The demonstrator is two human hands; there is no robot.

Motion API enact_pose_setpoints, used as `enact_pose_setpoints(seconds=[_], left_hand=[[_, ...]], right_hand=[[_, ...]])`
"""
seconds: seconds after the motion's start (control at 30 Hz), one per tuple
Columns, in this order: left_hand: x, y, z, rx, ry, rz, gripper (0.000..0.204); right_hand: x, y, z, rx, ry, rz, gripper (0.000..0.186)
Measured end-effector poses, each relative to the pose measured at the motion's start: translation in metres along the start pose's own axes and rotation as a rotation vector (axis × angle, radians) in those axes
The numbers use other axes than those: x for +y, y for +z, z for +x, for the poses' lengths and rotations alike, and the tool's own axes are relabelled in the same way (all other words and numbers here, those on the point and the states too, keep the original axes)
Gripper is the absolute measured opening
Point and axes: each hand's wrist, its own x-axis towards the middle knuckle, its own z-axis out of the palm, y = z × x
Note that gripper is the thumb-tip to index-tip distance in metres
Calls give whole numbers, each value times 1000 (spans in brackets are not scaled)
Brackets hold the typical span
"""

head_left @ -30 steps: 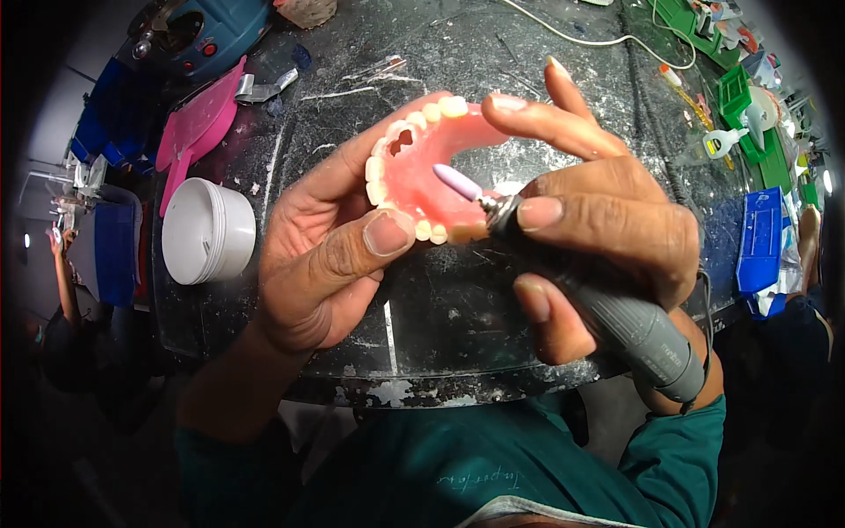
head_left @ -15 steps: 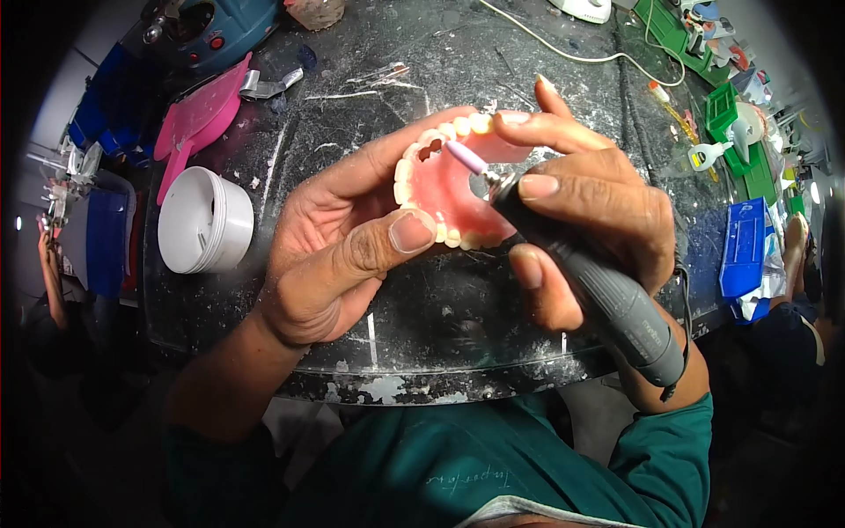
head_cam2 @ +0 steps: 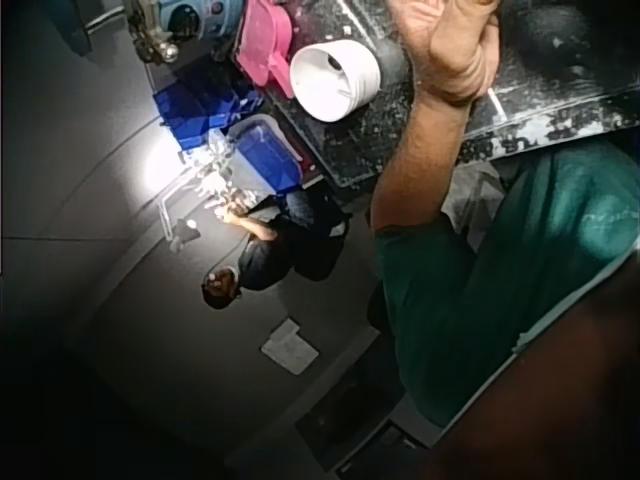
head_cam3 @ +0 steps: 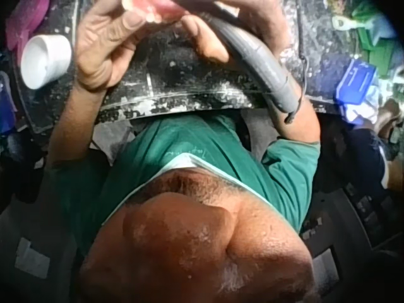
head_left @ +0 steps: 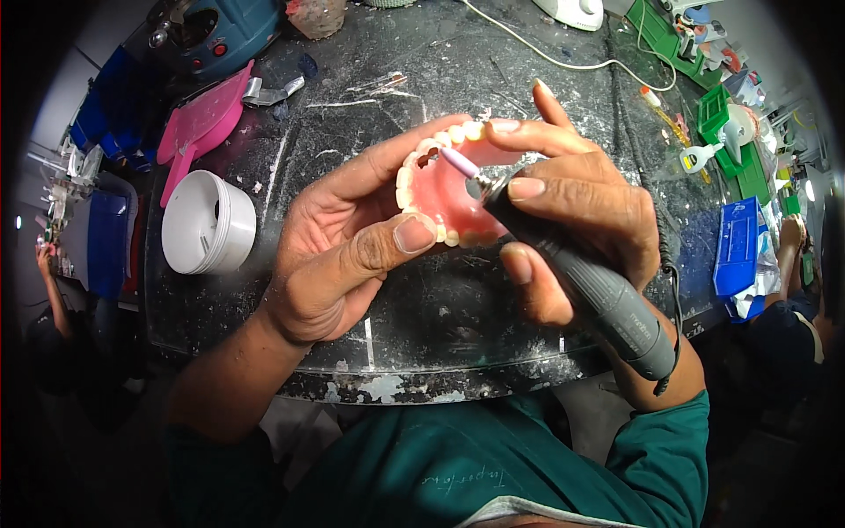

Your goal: The person grinds and shapes a denture using a rotary tool, scrapes between the teeth using a handheld scraper, and grinds the denture again using the rotary tool.

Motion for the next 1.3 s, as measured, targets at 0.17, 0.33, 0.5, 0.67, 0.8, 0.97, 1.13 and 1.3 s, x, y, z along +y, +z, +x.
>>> enact_pose_setpoints(seconds=[0.17,0.33,0.5,0.67,0.8,0.97,1.13,1.3], left_hand=[[0,1,1,7,-9,-8,60],[-1,2,1,15,-2,-17,60],[-2,2,1,10,8,8,61],[1,4,2,-1,-8,26,66],[1,4,2,6,-20,62,72],[1,5,2,6,-23,58,72],[0,5,2,12,-35,35,72],[-1,4,1,-10,8,-5,61]], right_hand=[[-2,-1,0,16,-3,-6,38],[-1,2,0,40,-5,2,36],[-1,2,1,29,-16,-3,36],[-2,0,-1,31,4,-24,36],[-2,1,0,24,-5,-5,36],[-3,1,0,32,0,-1,35],[-4,2,1,28,4,-19,34],[-3,2,2,26,-10,-13,34]])
